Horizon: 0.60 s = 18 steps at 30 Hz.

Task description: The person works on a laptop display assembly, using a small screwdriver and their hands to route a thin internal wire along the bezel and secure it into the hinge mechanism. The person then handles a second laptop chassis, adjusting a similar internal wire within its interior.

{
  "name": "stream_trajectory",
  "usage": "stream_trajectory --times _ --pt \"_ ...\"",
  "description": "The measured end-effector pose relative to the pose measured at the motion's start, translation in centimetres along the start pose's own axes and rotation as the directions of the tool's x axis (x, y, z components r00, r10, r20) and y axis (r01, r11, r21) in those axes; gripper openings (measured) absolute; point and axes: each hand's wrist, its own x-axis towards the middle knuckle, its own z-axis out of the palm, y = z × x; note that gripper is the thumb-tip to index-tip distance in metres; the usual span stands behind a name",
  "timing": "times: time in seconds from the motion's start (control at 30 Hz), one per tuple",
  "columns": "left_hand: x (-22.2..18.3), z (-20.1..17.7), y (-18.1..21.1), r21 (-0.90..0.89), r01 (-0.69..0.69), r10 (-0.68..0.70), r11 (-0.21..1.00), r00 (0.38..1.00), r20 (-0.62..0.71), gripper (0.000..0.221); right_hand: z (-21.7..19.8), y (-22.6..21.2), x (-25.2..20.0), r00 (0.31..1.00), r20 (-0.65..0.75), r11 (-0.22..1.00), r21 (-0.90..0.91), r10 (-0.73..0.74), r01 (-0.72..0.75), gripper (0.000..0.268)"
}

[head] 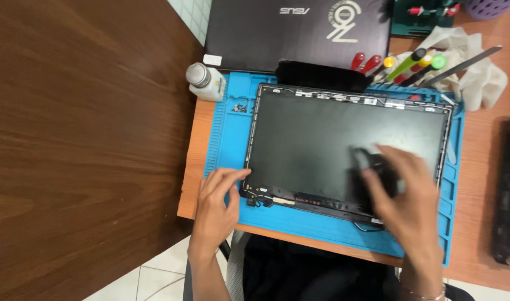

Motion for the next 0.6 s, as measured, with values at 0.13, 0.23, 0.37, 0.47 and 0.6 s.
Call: stream_trajectory --times 0.13,0.23,0.37,0.47,0.6 --pt "-1.7 -0.3 -0.4 0.017 0.062 -0.062 0.998 0.998 -0.009 0.033 2.8 -3.7 -0.2 0.946 0.307 0.987 0.143 -0.109 0.068 0.039" --pt "-2.4 -0.2 -0.7 0.019 0.042 -0.042 0.999 0.999 -0.026 0.028 4.9 -5.6 -0.7 0.869 0.420 0.959 0.217 -0.261 0.183 0.041" --pt "-2.9 0.1 -0.9 0.064 -0.041 0.043 0.997 0.999 -0.023 0.029 7.6 -6.2 -1.1 0.807 0.459 0.923 0.272 -0.373 0.272 0.037" --pt "-3.0 0.1 -1.1 0.087 -0.059 0.060 0.994 0.998 -0.006 0.032 8.6 -6.0 -1.7 0.791 0.488 0.928 0.241 -0.369 0.283 0.029" --pt "-3.0 0.2 -1.1 0.088 -0.099 0.097 0.991 0.995 0.023 0.038 8.9 -5.6 -2.4 0.805 0.497 0.946 0.187 -0.324 0.265 0.023"
